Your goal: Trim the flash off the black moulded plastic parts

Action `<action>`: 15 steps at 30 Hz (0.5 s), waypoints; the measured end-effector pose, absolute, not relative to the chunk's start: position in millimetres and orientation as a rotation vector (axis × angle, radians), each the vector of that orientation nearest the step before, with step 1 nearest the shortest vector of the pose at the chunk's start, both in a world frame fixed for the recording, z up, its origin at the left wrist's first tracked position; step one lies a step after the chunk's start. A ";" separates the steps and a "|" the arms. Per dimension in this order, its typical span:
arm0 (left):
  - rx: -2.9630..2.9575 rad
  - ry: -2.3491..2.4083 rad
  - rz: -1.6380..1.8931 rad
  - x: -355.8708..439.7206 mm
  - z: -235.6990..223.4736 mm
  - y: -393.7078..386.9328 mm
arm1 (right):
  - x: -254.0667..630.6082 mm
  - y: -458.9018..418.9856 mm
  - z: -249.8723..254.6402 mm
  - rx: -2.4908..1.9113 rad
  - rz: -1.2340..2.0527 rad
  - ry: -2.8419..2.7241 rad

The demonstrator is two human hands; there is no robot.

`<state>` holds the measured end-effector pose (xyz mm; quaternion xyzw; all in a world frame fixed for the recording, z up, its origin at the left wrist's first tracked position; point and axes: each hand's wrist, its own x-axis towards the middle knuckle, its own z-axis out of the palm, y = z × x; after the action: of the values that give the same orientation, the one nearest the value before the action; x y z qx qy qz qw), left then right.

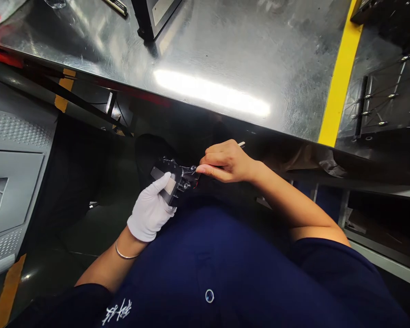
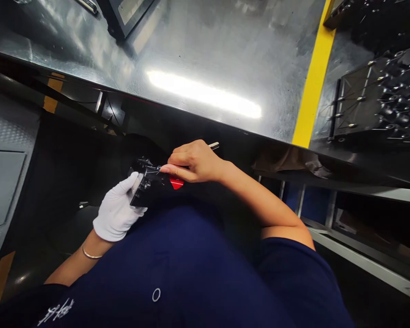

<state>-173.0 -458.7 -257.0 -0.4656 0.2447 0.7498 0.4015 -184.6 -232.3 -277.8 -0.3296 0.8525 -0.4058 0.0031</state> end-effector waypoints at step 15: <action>-1.184 0.694 1.866 -167.8 -258.0 -463.7 | -183.9 -230.0 -270.6 -1.070 -1.262 2.716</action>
<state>-167.8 -463.7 -258.0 -0.4683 0.2744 0.7379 0.4011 -183.9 -230.0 -270.6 -0.3365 0.8538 -0.3967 -0.0193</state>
